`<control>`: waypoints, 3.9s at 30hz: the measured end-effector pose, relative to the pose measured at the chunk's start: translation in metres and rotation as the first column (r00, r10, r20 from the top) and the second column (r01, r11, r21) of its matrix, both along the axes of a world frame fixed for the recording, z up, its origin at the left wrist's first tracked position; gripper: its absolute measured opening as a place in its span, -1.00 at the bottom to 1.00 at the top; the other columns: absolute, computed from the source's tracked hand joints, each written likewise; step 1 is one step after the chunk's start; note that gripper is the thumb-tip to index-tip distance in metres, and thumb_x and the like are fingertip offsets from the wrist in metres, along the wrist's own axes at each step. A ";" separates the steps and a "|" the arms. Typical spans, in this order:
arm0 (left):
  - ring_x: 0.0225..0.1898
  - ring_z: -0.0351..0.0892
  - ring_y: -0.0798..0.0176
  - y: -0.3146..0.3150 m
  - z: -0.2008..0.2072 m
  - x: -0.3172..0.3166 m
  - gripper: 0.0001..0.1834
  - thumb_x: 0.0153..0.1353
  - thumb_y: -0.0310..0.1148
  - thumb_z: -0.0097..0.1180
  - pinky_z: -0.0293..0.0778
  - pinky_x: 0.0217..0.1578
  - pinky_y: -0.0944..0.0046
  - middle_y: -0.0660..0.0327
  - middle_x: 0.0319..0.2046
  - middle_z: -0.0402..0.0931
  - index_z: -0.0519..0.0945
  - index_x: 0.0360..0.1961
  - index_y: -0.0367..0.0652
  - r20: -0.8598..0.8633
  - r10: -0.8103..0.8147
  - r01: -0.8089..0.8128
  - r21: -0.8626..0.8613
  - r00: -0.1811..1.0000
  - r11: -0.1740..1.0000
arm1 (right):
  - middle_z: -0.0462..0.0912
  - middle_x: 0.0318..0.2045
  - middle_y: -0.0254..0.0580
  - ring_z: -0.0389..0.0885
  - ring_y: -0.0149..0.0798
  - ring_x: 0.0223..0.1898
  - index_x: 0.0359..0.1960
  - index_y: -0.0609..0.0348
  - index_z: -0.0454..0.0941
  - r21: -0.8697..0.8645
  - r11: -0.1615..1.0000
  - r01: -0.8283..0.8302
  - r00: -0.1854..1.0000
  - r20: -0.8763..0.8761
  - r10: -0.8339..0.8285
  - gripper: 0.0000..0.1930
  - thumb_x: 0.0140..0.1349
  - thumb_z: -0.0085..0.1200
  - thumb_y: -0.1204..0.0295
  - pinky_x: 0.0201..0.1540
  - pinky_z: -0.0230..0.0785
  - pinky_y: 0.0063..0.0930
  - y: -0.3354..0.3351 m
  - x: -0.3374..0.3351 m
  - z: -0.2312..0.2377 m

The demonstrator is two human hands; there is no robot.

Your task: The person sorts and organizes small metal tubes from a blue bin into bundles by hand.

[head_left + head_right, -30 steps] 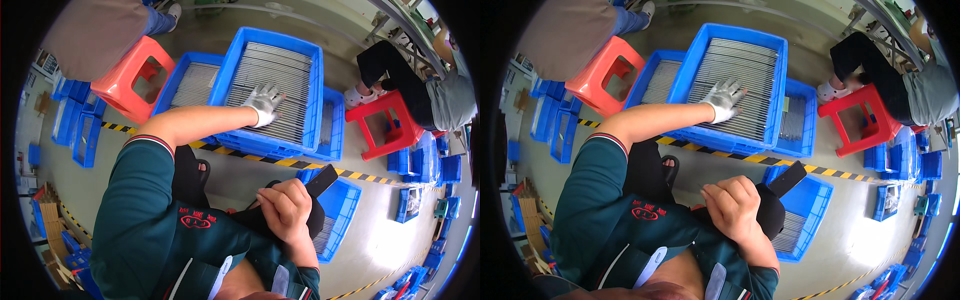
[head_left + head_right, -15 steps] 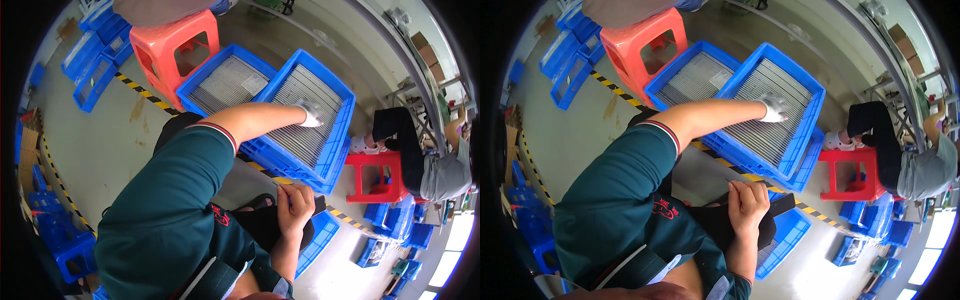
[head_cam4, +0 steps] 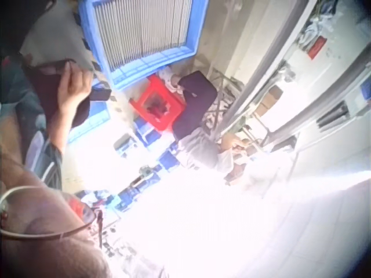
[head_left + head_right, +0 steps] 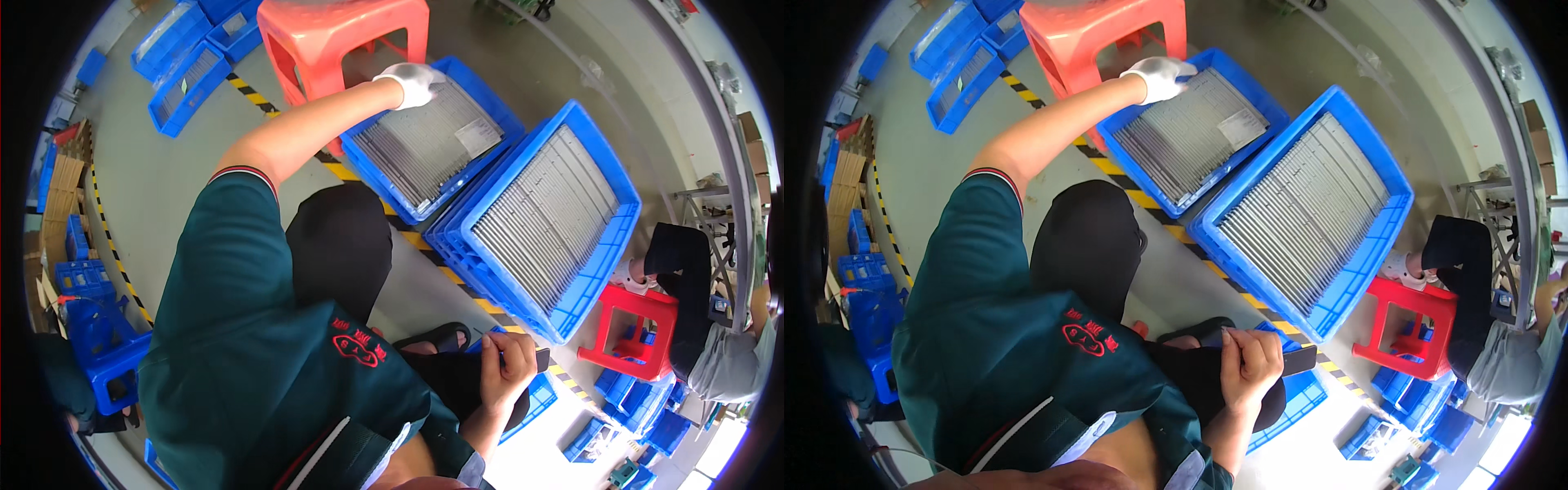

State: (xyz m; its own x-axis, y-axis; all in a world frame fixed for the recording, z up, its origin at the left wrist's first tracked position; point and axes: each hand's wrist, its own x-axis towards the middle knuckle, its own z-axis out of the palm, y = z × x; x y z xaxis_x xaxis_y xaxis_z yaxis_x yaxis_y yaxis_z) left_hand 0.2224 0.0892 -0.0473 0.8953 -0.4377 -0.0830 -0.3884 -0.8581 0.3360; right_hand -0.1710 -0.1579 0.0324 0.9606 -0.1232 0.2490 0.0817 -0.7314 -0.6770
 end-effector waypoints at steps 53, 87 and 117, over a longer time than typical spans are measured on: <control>-0.07 0.56 -0.07 -0.005 -0.143 -0.056 -0.51 0.30 0.00 -0.18 0.45 -0.01 0.07 0.00 -0.14 0.59 0.63 -0.10 -0.16 -0.496 -0.015 0.309 0.517 0.868 0.798 | 0.50 -0.48 -0.22 0.47 -0.15 -0.44 -0.43 0.16 0.61 -0.256 0.965 0.062 0.992 -0.095 -0.089 -0.87 -0.08 0.25 0.56 -0.38 0.35 -0.35 -0.002 0.001 0.010; -0.01 0.54 0.00 -0.022 -0.170 -0.019 -0.33 -0.09 0.05 0.28 0.42 -0.02 0.00 -0.02 -0.05 0.55 0.60 -0.02 -0.21 -0.815 -0.155 0.707 0.371 0.559 0.602 | 0.50 -0.49 -0.21 0.47 -0.14 -0.46 -0.44 0.19 0.60 -0.265 0.964 0.013 0.990 -0.130 -0.049 -0.86 -0.10 0.25 0.59 -0.39 0.33 -0.34 0.008 0.015 0.004; -0.12 0.57 0.03 0.003 -0.056 -0.023 -0.56 0.15 -0.25 0.14 0.45 -0.09 0.15 0.05 -0.20 0.58 0.47 0.06 -0.12 -0.402 -0.193 0.309 0.249 0.895 0.918 | 0.52 -0.52 -0.20 0.48 -0.14 -0.48 -0.46 0.19 0.59 -0.238 0.971 0.026 1.000 0.022 -0.021 -0.86 -0.11 0.25 0.61 -0.42 0.34 -0.35 0.007 0.005 0.004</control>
